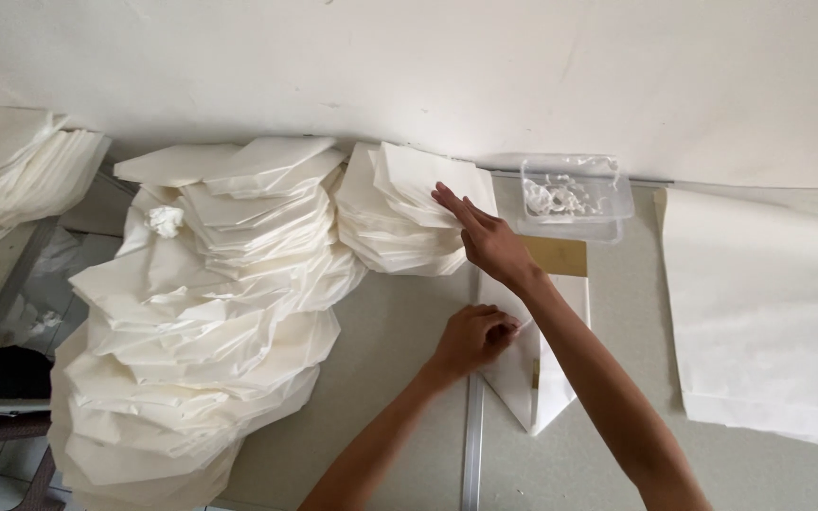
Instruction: Folding white paper sheets over a gold cardboard template on a table
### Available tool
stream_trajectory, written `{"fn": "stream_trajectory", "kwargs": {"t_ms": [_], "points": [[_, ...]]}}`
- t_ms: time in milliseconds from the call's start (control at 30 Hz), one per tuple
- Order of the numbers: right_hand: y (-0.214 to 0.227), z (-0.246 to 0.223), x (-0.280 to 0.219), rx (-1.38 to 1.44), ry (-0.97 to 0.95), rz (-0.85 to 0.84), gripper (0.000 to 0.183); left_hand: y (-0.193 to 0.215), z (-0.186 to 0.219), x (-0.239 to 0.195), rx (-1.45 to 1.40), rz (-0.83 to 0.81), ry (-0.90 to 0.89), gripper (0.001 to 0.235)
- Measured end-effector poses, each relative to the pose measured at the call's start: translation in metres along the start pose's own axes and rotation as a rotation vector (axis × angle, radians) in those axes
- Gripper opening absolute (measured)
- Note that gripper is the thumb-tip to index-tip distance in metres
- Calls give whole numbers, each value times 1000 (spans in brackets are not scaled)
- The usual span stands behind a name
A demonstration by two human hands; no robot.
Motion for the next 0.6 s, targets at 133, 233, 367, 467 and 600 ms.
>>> {"fn": "stream_trajectory", "kwargs": {"t_ms": [133, 233, 367, 467, 600], "points": [[-4, -30, 40, -16, 70, 11, 81, -3, -3, -1, 42, 18, -8, 22], [-3, -55, 64, 35, 45, -77, 94, -7, -7, 0, 34, -9, -4, 22], [-17, -72, 83, 233, -164, -367, 103, -17, -19, -4, 85, -6, 22, 19], [-40, -57, 70, 354, -321, -543, 83, -11, -12, -3, 85, -4, 29, 20], [-51, -38, 64, 338, -89, -428, 107, -8, -4, 1, 71, 1, -16, 21]]}}
Point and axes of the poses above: each hand's wrist, its own x-axis towards the middle knuckle, its own y-axis out of the back of the hand, z = x × y, the point moved 7 cm from there along x, towards the middle knuckle, and after that the axes turned 6 degrees about z, right-handed, at the moved point
